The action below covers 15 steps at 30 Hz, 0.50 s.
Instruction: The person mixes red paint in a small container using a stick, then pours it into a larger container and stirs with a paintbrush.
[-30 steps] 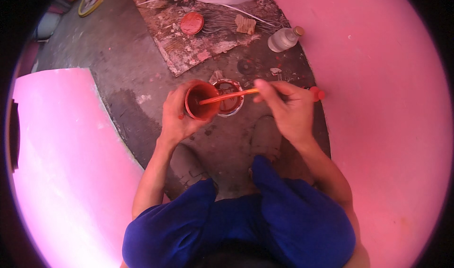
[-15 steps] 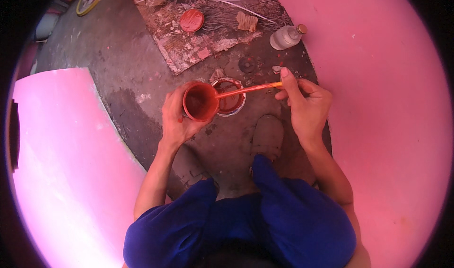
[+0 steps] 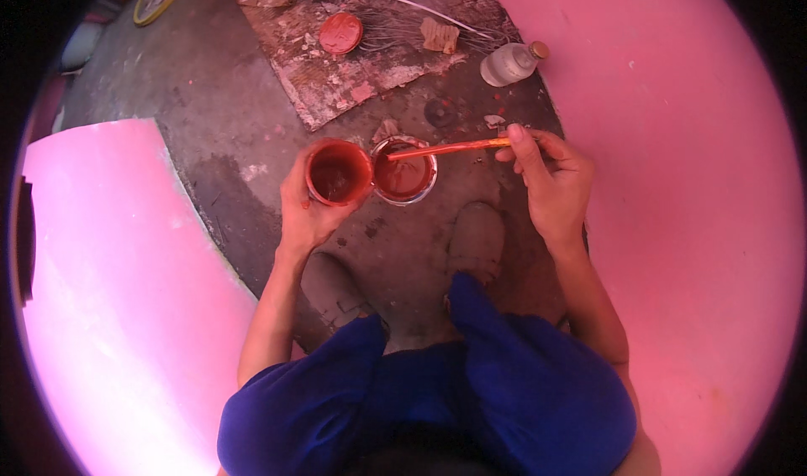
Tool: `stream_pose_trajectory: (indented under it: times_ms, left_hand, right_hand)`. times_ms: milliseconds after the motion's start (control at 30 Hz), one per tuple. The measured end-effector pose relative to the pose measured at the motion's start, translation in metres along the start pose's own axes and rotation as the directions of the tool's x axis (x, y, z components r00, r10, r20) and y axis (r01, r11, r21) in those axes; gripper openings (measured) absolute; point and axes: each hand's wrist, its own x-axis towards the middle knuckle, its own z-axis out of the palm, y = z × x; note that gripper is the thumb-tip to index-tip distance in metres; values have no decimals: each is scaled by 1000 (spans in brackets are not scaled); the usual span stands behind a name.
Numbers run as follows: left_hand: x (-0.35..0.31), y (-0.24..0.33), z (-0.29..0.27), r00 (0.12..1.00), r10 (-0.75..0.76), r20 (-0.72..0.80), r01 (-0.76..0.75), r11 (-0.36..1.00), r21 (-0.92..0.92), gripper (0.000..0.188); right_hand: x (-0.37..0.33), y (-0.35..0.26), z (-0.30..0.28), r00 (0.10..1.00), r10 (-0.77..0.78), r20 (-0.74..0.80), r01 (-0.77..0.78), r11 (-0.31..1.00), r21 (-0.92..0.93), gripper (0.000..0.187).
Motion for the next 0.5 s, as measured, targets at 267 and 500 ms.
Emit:
stream_pose_trajectory:
  times_ms: [267,500]
  left_hand:
    - [0,-17,-8,992,-111,-60,101,984,-147,73]
    - [4,-10,-7,995,-77,-64,72,994,-79,72]
  right_hand:
    - [-3,53,36,808,-494,322,576,778,-251,16]
    - [-14,90,59,918,-157,364,232,957,-174,22]
